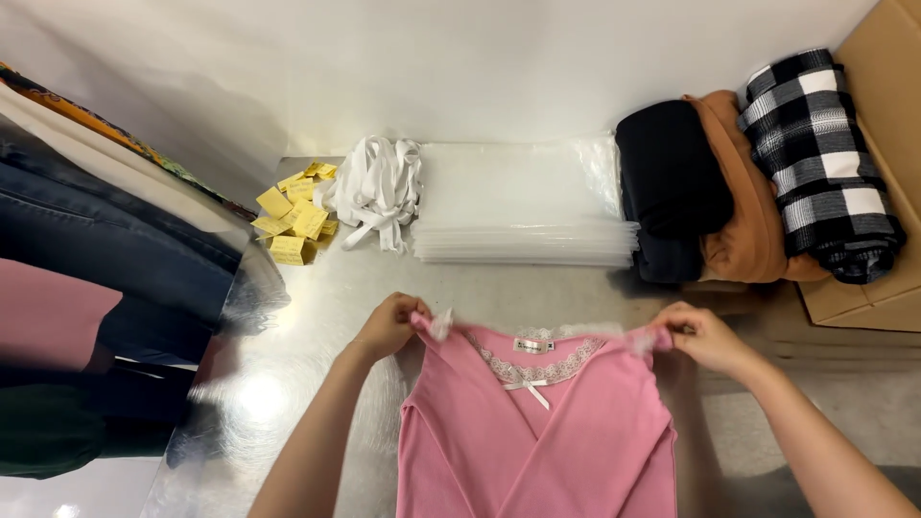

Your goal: Taking various clothing items off hangers and folding them on a metal table

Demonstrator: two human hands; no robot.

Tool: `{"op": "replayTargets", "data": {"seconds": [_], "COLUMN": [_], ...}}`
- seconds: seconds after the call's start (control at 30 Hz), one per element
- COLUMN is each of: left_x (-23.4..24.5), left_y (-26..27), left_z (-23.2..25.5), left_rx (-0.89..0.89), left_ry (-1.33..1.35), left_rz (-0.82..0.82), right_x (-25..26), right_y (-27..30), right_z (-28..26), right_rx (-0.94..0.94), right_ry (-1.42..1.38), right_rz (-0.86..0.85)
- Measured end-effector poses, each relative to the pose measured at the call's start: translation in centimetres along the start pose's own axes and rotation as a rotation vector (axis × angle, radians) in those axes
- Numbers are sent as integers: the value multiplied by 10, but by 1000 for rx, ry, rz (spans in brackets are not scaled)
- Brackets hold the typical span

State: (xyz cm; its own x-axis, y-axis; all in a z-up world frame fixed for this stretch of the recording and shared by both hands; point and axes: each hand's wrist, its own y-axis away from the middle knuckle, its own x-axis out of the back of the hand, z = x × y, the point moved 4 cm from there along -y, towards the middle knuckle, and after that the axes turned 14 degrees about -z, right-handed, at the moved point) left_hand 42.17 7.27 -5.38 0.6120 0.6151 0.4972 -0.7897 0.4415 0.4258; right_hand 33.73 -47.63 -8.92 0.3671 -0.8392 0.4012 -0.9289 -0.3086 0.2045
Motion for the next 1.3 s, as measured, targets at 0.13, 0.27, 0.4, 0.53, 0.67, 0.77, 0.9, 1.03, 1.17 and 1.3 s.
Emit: {"op": "replayTargets", "data": {"seconds": [0.13,0.27,0.4,0.53,0.67,0.77,0.9,1.03,1.17,1.3], "left_x": [9,4,-2,-3,-20,-31,-36,-30,-39,-46], "left_y": [36,40,47,51,85,119,110,106,81,90], "left_z": [39,52,65,53,52,48,30,46,32,40], "left_rx": [26,210,196,152,-213,-375,-163,130,-19,-200], "left_ry": [-106,10,-254,-459,-777,-769,-590,-419,-619,-786], "left_rz": [-97,-109,-157,-195,-66,10,18,-125,-155,-76], "right_x": [-12,-24,-32,-36,-55,-69,-74,-73,-73,-83], "right_y": [22,11,5,24,69,91,83,70,66,86], "right_z": [-45,-48,-26,-53,-74,-92,-81,-84,-73,-90], "right_rx": [-153,-232,-301,-283,-238,-216,-240,-396,-390,-143], "right_ry": [41,-28,78,288,536,472,456,388,576,557], "right_rz": [-87,-2,-25,-37,-19,-62,19,-2,-125,-40]}}
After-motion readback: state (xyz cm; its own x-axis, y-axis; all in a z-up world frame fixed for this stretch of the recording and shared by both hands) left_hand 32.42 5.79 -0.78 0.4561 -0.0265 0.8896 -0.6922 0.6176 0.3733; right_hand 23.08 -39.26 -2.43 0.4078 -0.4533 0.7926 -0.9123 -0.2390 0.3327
